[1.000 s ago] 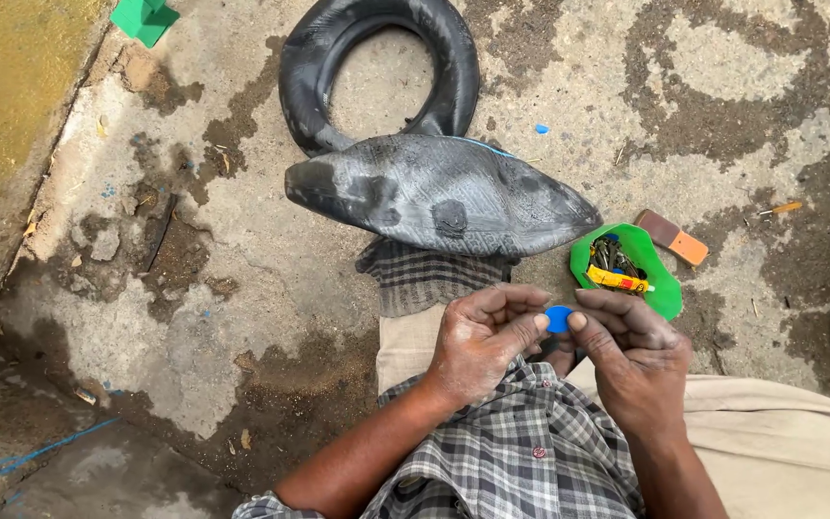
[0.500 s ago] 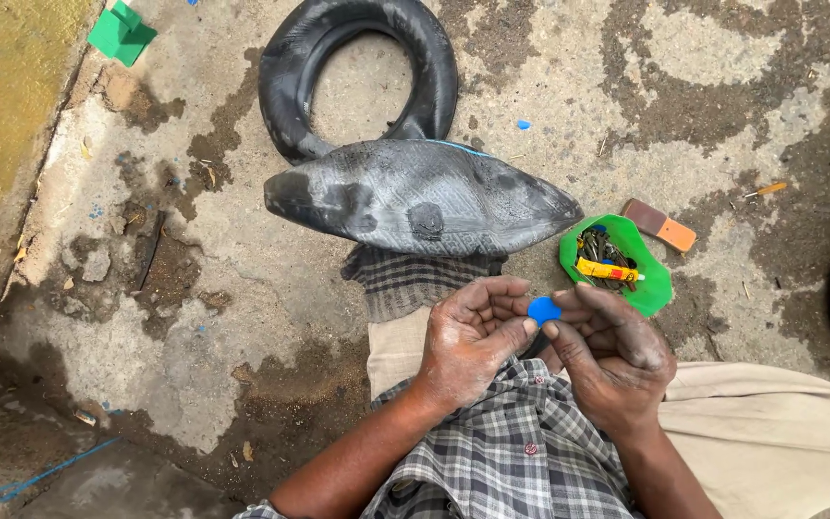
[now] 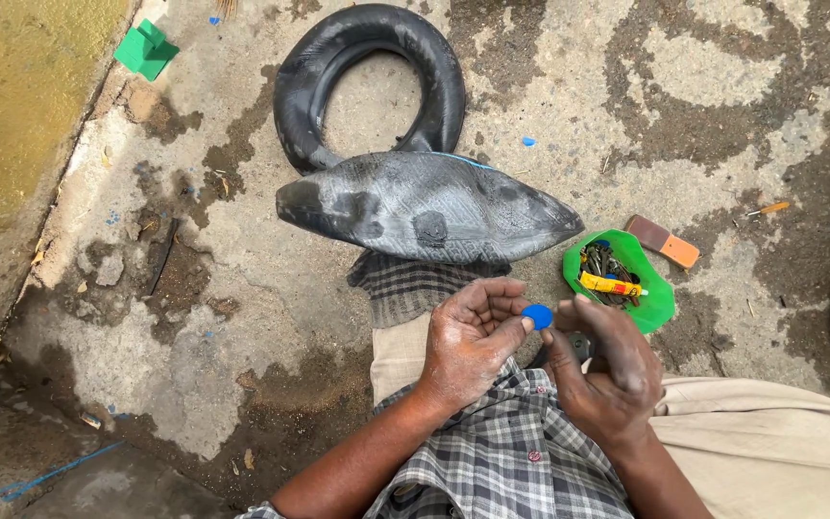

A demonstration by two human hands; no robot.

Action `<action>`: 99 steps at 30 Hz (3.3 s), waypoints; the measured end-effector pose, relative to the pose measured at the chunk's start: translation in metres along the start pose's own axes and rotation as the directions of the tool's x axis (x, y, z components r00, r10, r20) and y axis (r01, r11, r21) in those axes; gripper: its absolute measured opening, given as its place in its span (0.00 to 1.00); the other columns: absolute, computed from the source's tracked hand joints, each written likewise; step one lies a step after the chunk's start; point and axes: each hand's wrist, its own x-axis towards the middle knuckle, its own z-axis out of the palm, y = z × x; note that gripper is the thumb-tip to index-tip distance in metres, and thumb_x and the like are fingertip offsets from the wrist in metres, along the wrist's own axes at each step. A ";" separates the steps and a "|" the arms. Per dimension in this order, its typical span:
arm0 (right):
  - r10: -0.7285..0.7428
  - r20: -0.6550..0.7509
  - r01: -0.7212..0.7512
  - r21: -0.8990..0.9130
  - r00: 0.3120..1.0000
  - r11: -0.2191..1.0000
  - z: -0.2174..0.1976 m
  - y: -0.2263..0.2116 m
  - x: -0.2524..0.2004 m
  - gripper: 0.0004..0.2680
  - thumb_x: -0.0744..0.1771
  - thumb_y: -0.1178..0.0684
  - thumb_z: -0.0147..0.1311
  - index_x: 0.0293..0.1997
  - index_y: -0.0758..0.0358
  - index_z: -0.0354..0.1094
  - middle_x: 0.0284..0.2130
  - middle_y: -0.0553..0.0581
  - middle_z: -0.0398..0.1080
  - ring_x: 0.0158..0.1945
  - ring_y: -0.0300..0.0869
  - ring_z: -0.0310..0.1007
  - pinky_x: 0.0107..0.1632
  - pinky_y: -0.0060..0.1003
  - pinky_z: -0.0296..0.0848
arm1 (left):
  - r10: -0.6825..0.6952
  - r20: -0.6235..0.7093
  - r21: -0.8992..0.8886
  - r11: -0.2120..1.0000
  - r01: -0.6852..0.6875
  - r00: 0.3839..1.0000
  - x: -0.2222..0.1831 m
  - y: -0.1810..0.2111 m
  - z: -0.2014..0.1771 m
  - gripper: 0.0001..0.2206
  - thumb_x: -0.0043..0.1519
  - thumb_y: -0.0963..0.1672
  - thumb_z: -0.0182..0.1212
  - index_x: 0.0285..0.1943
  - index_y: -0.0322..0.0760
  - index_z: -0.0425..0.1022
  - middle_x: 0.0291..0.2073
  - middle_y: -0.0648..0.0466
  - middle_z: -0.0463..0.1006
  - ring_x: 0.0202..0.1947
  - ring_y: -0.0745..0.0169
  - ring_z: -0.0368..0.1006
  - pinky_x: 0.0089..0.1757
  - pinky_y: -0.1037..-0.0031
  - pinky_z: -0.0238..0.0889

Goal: Repairing a punctured bicycle inner tube by sanding, applying glue, and adding a patch.

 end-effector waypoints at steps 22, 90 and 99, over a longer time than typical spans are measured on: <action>0.355 0.093 -0.361 0.060 0.930 0.931 0.004 0.048 0.007 0.13 0.68 0.62 0.56 0.61 0.67 0.68 0.42 0.60 0.79 0.39 0.38 0.78 0.38 0.33 0.77 | 0.207 0.044 0.414 0.886 -0.206 0.977 -0.004 0.014 -0.002 0.17 0.63 0.34 0.64 0.62 0.26 0.71 0.45 0.46 0.82 0.45 0.65 0.80 0.45 0.78 0.77; -0.033 0.166 0.083 -0.308 0.986 0.948 -0.007 0.053 -0.008 0.16 0.64 0.61 0.64 0.58 0.65 0.68 0.43 0.61 0.77 0.44 0.49 0.80 0.46 0.35 0.79 | -0.243 -0.283 -0.235 0.956 0.178 0.928 0.004 -0.008 -0.018 0.12 0.62 0.36 0.60 0.51 0.31 0.63 0.36 0.51 0.76 0.28 0.72 0.72 0.31 0.80 0.69; -0.554 0.267 0.603 -0.163 0.789 0.781 0.006 0.009 0.024 0.15 0.61 0.69 0.63 0.51 0.66 0.70 0.35 0.56 0.76 0.38 0.49 0.75 0.42 0.42 0.74 | -0.221 -0.279 -0.246 0.957 0.153 0.934 0.004 -0.006 -0.016 0.13 0.61 0.36 0.60 0.53 0.30 0.64 0.34 0.53 0.74 0.29 0.73 0.71 0.31 0.79 0.70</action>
